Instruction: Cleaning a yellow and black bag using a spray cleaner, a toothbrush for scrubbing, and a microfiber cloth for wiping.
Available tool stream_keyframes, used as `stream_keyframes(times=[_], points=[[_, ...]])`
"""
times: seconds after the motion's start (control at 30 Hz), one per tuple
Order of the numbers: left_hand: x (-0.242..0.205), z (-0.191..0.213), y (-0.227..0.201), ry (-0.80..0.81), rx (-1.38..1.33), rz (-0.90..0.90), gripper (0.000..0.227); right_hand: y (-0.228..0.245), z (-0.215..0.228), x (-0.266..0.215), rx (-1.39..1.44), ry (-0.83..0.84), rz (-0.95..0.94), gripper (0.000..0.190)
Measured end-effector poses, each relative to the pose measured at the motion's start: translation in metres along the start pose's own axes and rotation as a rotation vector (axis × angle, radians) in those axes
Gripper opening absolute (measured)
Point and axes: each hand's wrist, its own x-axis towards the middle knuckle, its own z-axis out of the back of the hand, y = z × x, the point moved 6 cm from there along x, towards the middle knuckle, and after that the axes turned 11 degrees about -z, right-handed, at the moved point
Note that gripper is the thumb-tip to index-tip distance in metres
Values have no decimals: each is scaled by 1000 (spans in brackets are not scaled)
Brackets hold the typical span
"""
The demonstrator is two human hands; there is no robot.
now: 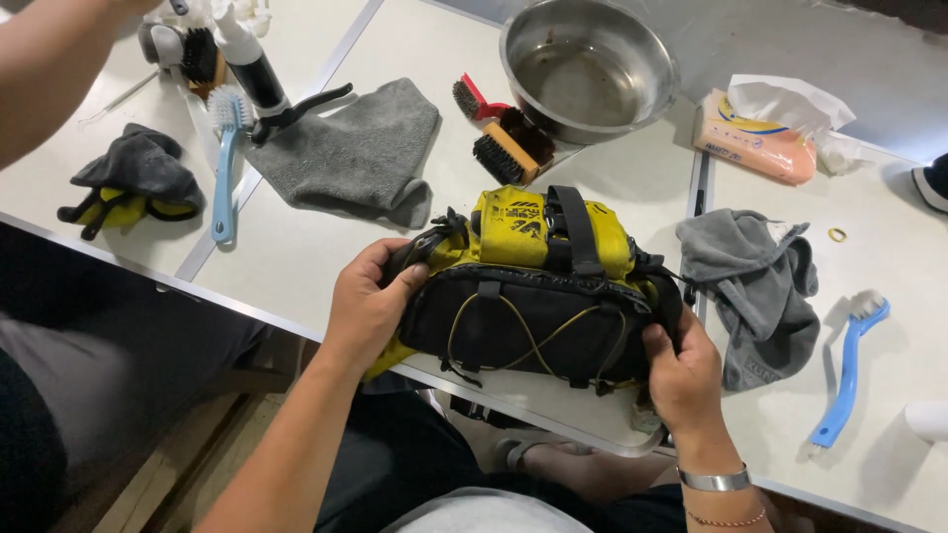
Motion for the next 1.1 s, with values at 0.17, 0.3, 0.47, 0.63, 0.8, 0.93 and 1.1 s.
stream_keyframes(times=[0.17,0.3,0.47,0.63,0.8,0.93,1.1], points=[[-4,11,-5,103,35,-17,47,-6,-1,0,29,22,20,34],[-7,14,-12,65,28,79,37,2,2,-3,43,38,61,36],[-5,19,5,15,-10,153,16,6,0,-8,42,36,70,41],[-3,21,6,52,-42,155,14,7,0,-2,10,31,62,41],[5,9,-5,159,92,127,24,9,-8,25,-49,61,34,44],[-4,-5,-5,176,-23,142,21,9,-11,59,-84,33,27,47],[-35,-29,-11,153,-416,260,19,9,-15,100,-58,122,30,33]])
